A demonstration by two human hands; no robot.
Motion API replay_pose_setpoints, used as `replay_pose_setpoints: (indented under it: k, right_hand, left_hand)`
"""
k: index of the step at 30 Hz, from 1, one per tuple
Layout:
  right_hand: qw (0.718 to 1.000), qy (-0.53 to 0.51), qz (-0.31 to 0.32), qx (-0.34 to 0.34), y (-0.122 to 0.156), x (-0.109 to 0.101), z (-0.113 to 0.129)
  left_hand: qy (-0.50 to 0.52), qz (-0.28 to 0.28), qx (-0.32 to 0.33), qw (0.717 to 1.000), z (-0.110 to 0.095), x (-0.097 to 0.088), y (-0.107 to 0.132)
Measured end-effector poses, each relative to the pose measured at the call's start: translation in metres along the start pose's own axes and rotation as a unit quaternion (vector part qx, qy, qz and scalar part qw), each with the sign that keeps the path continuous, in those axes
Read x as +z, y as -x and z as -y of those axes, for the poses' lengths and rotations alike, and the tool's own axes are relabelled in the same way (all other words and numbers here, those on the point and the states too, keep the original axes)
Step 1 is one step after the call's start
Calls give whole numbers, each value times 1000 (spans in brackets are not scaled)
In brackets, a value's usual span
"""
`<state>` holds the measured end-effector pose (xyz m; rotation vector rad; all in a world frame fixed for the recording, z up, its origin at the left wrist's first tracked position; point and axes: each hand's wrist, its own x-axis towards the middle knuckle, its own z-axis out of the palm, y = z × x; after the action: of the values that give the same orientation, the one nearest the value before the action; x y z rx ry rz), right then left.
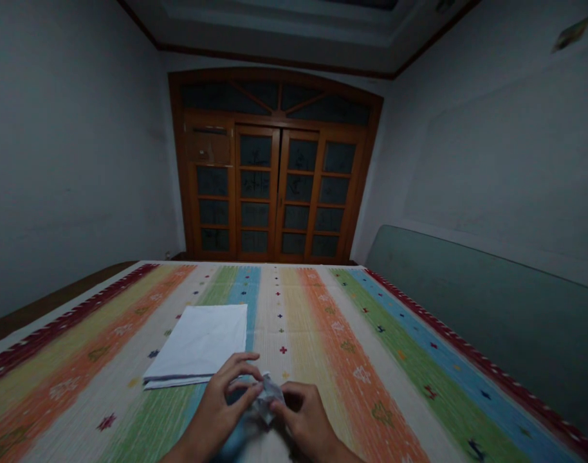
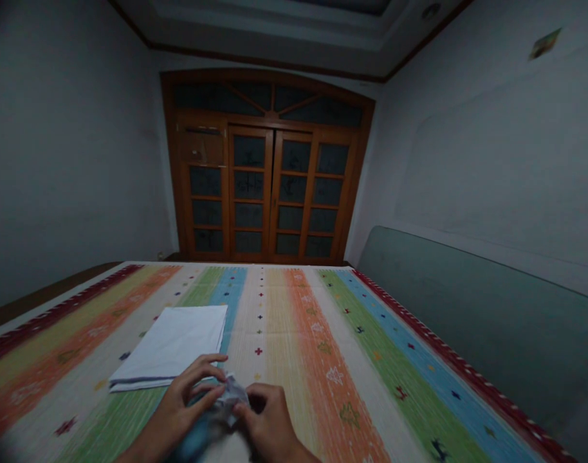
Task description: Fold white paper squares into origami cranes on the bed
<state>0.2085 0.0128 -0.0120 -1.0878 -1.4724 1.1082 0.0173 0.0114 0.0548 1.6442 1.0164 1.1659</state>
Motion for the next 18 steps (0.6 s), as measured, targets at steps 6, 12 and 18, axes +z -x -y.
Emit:
replay_pose_setpoints:
  k: [6, 12, 18]
  right_hand:
    - [1000, -22, -10, -3, 0, 1, 8]
    - [999, -51, 11, -11, 1, 1, 17]
    - [998, -57, 15, -13, 0, 1, 11]
  left_hand:
    - [14, 31, -30, 999, 20, 10, 7]
    - [25, 48, -66, 996, 27, 15, 11]
    - [-18, 55, -61, 996, 23, 17, 12]
